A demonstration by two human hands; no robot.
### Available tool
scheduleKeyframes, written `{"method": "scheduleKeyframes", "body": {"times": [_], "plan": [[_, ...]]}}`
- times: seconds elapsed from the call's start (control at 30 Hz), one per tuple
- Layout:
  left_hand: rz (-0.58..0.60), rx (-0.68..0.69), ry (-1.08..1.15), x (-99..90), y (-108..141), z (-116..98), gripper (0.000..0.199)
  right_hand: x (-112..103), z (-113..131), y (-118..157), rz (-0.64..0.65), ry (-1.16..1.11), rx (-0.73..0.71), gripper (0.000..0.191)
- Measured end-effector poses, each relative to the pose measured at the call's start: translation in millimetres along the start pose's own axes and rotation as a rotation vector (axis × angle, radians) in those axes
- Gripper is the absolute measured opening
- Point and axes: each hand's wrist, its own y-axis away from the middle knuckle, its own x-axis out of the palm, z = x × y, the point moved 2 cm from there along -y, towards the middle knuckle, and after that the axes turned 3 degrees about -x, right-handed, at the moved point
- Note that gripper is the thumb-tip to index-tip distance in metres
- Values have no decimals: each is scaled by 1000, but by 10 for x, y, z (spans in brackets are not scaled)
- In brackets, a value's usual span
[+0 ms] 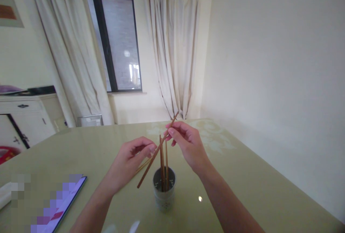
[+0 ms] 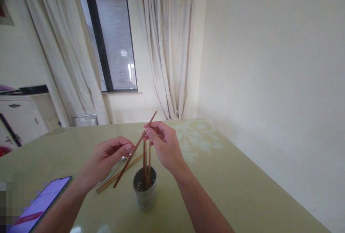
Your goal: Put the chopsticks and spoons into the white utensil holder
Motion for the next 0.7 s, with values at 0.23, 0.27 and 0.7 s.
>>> {"method": "scheduleKeyframes", "body": {"times": [0.23, 0.27, 0.7], "plan": [[145, -153, -437, -156, -117, 568, 28, -173, 285, -14, -11, -19, -45, 19], [173, -189, -533, -169, -119, 705, 25, -197, 314, -14, -16, -15, -49, 19], [294, -468, -915, -87, 20, 1605, 20, -435, 46, -118, -45, 395, -1, 18]]}}
